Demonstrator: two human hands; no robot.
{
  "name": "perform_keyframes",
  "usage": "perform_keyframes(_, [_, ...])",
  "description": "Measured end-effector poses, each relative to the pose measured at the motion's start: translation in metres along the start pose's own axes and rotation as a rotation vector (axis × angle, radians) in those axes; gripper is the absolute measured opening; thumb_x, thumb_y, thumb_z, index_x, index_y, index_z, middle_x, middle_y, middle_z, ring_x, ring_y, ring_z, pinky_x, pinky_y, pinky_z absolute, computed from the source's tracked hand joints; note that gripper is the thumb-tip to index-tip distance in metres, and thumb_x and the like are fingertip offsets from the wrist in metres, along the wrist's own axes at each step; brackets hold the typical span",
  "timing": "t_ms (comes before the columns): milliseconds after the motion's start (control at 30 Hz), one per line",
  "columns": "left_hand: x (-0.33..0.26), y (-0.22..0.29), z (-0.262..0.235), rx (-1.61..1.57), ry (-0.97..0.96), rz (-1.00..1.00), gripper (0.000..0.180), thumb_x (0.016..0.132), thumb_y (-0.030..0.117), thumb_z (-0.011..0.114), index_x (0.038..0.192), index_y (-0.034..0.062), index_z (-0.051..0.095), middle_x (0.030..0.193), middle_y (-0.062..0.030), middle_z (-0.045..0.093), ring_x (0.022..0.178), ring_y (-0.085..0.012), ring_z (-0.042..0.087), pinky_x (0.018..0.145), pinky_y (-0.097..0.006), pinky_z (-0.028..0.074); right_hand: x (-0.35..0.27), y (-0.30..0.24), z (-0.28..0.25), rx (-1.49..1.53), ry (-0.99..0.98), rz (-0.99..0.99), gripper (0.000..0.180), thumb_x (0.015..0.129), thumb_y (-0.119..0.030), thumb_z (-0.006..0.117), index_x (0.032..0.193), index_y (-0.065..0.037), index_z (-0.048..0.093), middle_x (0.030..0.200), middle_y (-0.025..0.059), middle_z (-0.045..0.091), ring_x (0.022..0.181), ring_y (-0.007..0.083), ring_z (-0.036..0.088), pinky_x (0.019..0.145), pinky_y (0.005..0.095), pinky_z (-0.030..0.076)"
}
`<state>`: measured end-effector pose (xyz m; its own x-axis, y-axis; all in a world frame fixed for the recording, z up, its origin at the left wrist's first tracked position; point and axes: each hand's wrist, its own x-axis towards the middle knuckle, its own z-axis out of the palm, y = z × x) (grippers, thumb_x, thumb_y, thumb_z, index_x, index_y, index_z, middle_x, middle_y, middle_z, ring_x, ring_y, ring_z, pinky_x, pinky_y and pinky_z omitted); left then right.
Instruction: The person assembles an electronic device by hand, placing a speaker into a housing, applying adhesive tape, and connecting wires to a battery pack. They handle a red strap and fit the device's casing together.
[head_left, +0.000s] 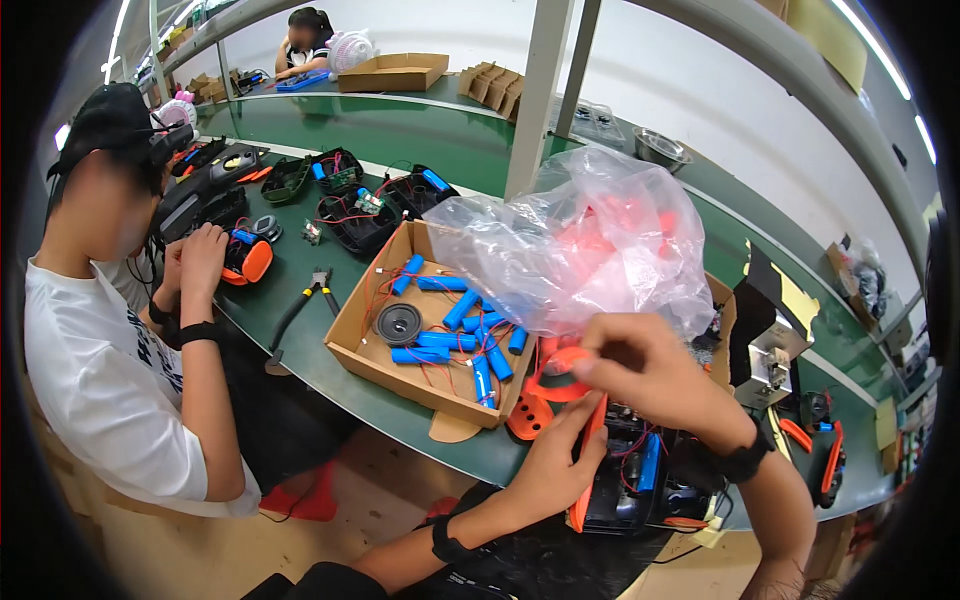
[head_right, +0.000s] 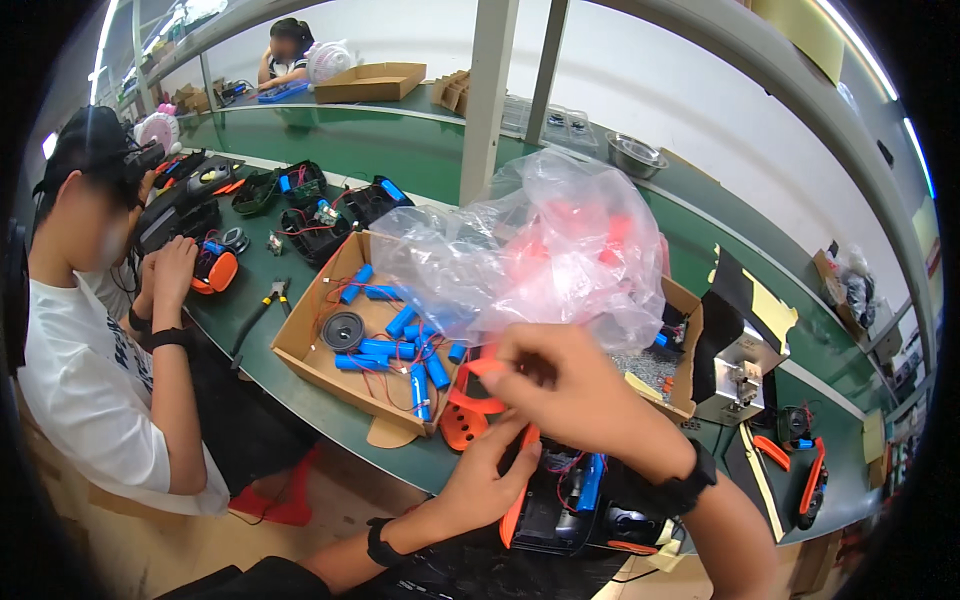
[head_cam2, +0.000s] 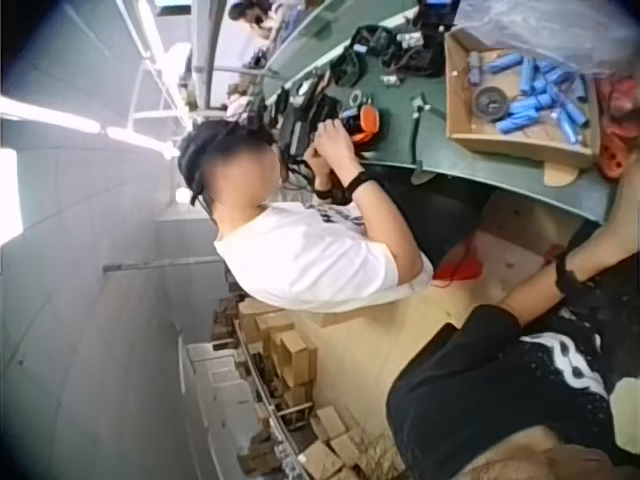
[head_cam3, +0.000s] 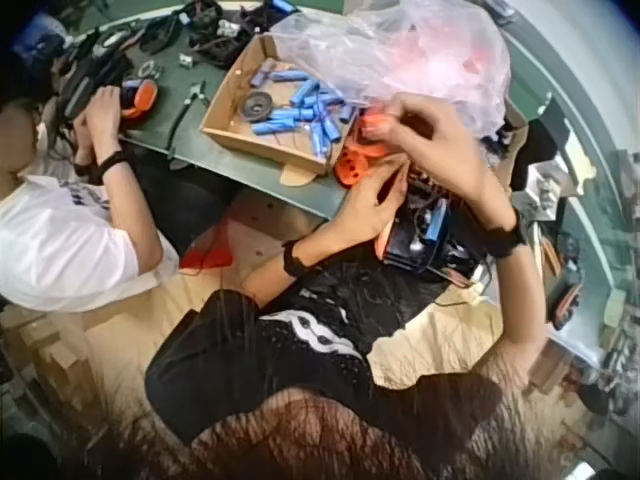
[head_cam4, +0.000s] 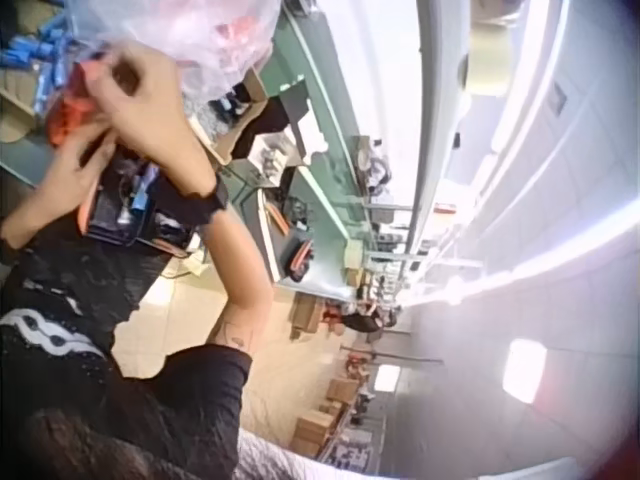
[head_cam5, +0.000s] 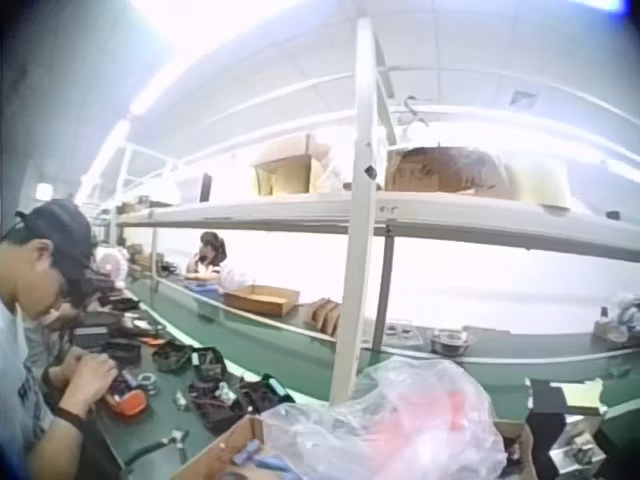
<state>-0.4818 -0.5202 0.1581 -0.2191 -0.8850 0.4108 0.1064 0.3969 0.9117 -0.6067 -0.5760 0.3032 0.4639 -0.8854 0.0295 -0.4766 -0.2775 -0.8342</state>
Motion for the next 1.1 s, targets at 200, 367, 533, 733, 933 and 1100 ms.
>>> perform_keyframes(200, [0.002,-0.001,0.003,-0.348,0.012,-0.130,0.046,0.102,0.003,0.060,0.146,-0.0043,0.049,0.141,-0.0180,0.058,0.134,-0.0254,0.057,0.114,-0.036,0.043,-0.056,0.007,-0.015,0.377,0.193,0.080,0.016,0.100,-0.015,0.070,0.093,-0.001,0.063,0.078,0.0020,0.065,0.065,0.0094,0.066,0.059,0.0230,0.053])
perform_keyframes(367, [0.005,0.011,-0.001,-0.553,0.011,0.008,0.065,0.103,-0.001,0.059,0.160,0.0004,0.029,0.151,-0.0244,0.052,0.142,-0.0270,0.051,0.119,-0.039,0.038,-0.090,0.022,-0.023,0.515,0.185,0.108,0.015,0.098,-0.010,0.070,0.094,0.002,0.064,0.086,0.0084,0.069,0.070,0.0162,0.071,0.062,0.0285,0.058])
perform_keyframes(533, [0.009,0.006,-0.007,-0.123,-0.008,0.271,0.043,0.097,-0.002,0.068,0.139,-0.0032,0.058,0.137,-0.0209,0.063,0.124,-0.0261,0.065,0.106,-0.037,0.050,-0.107,0.020,-0.024,0.551,0.177,0.160,0.019,0.100,-0.017,0.069,0.094,0.001,0.065,0.087,0.0100,0.070,0.072,0.0170,0.072,0.063,0.0289,0.058])
perform_keyframes(733, [0.017,0.032,-0.004,-0.296,-0.080,0.252,0.034,0.095,0.004,0.075,0.128,-0.0013,0.070,0.128,-0.0152,0.067,0.106,-0.0209,0.072,0.090,-0.032,0.058,-0.117,0.005,-0.027,0.756,0.188,0.145,0.020,0.102,-0.019,0.067,0.100,0.000,0.063,0.092,0.0116,0.070,0.074,0.0188,0.072,0.066,0.0301,0.059])
perform_keyframes(933, [0.018,0.060,-0.005,-0.367,-0.095,0.303,0.035,0.090,-0.007,0.075,0.125,-0.0034,0.070,0.125,-0.0174,0.067,0.104,-0.0229,0.073,0.091,-0.032,0.062,-0.124,-0.004,-0.029,0.811,0.247,0.113,0.021,0.104,-0.023,0.064,0.103,-0.002,0.062,0.094,0.0132,0.072,0.074,0.0193,0.073,0.065,0.0285,0.058])
perform_keyframes(1100, [0.018,0.063,-0.016,-0.062,0.082,0.376,0.023,0.081,-0.009,0.082,0.103,-0.0017,0.078,0.097,-0.0130,0.075,0.083,-0.0205,0.074,0.075,-0.031,0.061,-0.132,-0.003,-0.033,0.662,0.232,0.217,0.023,0.102,-0.026,0.066,0.103,-0.003,0.062,0.093,0.0114,0.073,0.074,0.0166,0.073,0.062,0.0263,0.057])
